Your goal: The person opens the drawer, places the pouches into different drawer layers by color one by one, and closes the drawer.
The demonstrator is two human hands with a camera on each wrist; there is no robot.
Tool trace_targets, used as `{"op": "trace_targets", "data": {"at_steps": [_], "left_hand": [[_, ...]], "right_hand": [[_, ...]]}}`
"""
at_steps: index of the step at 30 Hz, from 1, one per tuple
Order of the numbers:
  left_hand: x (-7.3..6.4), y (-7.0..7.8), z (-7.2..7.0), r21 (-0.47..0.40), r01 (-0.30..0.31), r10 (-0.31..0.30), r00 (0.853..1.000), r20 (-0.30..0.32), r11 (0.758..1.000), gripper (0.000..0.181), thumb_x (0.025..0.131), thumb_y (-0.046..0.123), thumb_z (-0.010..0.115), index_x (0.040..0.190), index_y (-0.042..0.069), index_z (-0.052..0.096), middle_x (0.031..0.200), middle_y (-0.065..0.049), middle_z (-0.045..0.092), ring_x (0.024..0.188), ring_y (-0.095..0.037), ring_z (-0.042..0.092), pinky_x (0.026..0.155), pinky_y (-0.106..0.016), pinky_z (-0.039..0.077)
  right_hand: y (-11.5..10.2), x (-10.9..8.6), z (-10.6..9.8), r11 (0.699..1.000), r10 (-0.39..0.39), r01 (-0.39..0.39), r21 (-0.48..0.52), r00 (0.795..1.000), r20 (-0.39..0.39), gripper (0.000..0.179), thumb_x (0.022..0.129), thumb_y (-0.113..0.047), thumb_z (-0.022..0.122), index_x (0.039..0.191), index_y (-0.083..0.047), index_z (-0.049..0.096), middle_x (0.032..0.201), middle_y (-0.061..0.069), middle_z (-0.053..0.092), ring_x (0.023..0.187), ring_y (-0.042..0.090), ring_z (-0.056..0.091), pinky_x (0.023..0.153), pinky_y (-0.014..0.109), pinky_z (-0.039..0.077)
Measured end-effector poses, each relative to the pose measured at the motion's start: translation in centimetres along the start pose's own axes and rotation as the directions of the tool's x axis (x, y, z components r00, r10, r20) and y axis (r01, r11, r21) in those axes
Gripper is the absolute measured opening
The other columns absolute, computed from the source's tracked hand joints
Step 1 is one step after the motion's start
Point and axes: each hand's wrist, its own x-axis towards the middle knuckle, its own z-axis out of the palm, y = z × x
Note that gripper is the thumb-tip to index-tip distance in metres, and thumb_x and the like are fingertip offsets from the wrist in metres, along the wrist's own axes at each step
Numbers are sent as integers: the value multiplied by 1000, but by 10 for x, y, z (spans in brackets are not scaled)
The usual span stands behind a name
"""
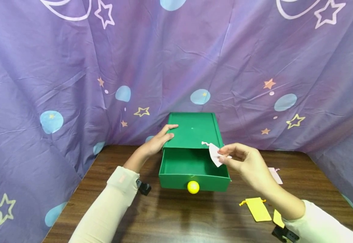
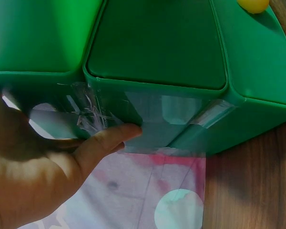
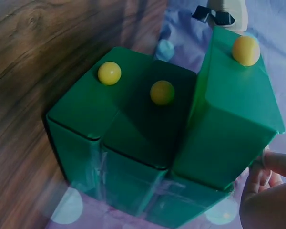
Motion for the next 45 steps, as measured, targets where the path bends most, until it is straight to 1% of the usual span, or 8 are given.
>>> {"op": "trace_targets", "data": {"at_steps": [4, 11, 20, 24, 29, 35, 41, 45], "left_hand": [[0, -1, -1, 4, 12, -12, 1000, -2, 1000, 53, 109, 26, 37, 161, 18, 29, 170, -15, 17, 156, -39, 15, 123, -62, 17], [0, 0, 0, -1, 14, -14, 1000, -4, 1000, 53, 109, 26, 37, 160, 17, 30, 170, -16, 18, 155, -39, 16, 123, -62, 18], [-1, 0, 1, -1, 8, -8, 1000, -12, 1000, 53, 109, 25, 38, 160, 18, 31, 170, -16, 17, 156, -38, 14, 123, -61, 16], [-1, 0, 1, 5, -4, 4, 1000, -12, 1000, 52, 109, 25, 38, 160, 16, 31, 170, -17, 18, 156, -38, 14, 124, -61, 14], [-1, 0, 1, 10, -12, 12, 1000, -15, 1000, 52, 109, 23, 38, 160, 14, 31, 170, -17, 19, 156, -38, 15, 124, -60, 14], [-1, 1, 2, 6, -24, 24, 999, -21, 1000, 52, 108, 21, 37, 159, 11, 32, 168, -18, 22, 155, -37, 17, 125, -57, 15], [0, 1, 2, 4, -22, 22, 1000, -16, 1000, 52, 108, 21, 38, 159, 11, 32, 168, -19, 22, 155, -37, 18, 124, -57, 16], [0, 0, 2, 2, -28, 29, 999, -16, 1000, 51, 109, 20, 37, 159, 10, 32, 167, -19, 23, 155, -36, 18, 125, -56, 16]], "right_hand": [[-5, 4, 7, 1000, 26, -26, 5, 999, 32, 19, 89, -9, 81, 106, -3, 75, 99, 11, 76, 84, 10, 69, 73, 20, 55], [-11, 10, 21, 999, 51, -51, -7, 995, 86, 18, 88, -7, 81, 105, -3, 75, 101, 9, 77, 89, 11, 71, 76, 21, 55], [-18, 19, 33, 992, -14, 27, -125, 995, 100, 18, 84, -6, 85, 100, -5, 77, 95, 4, 77, 88, 15, 70, 75, 20, 54], [-21, 22, 38, 981, -25, 44, -187, 994, 105, 19, 84, -7, 85, 100, -6, 77, 93, 2, 77, 87, 15, 71, 76, 23, 55], [-23, 27, 43, 969, -34, 62, -239, 992, 119, 19, 83, -8, 86, 100, -7, 78, 93, -1, 77, 87, 14, 72, 77, 26, 56], [-27, 32, 49, 973, -31, 67, -220, 986, 164, 20, 84, -6, 84, 102, -5, 77, 93, 1, 77, 88, 15, 73, 78, 28, 56], [-29, 39, 57, 981, -56, 97, -165, 969, 240, 18, 86, -2, 81, 103, -1, 76, 96, 5, 77, 90, 18, 74, 83, 36, 59], [-29, 43, 62, 981, -55, 105, -161, 956, 289, 17, 87, -1, 79, 104, 0, 76, 97, 7, 77, 91, 18, 74, 87, 39, 59]]}}
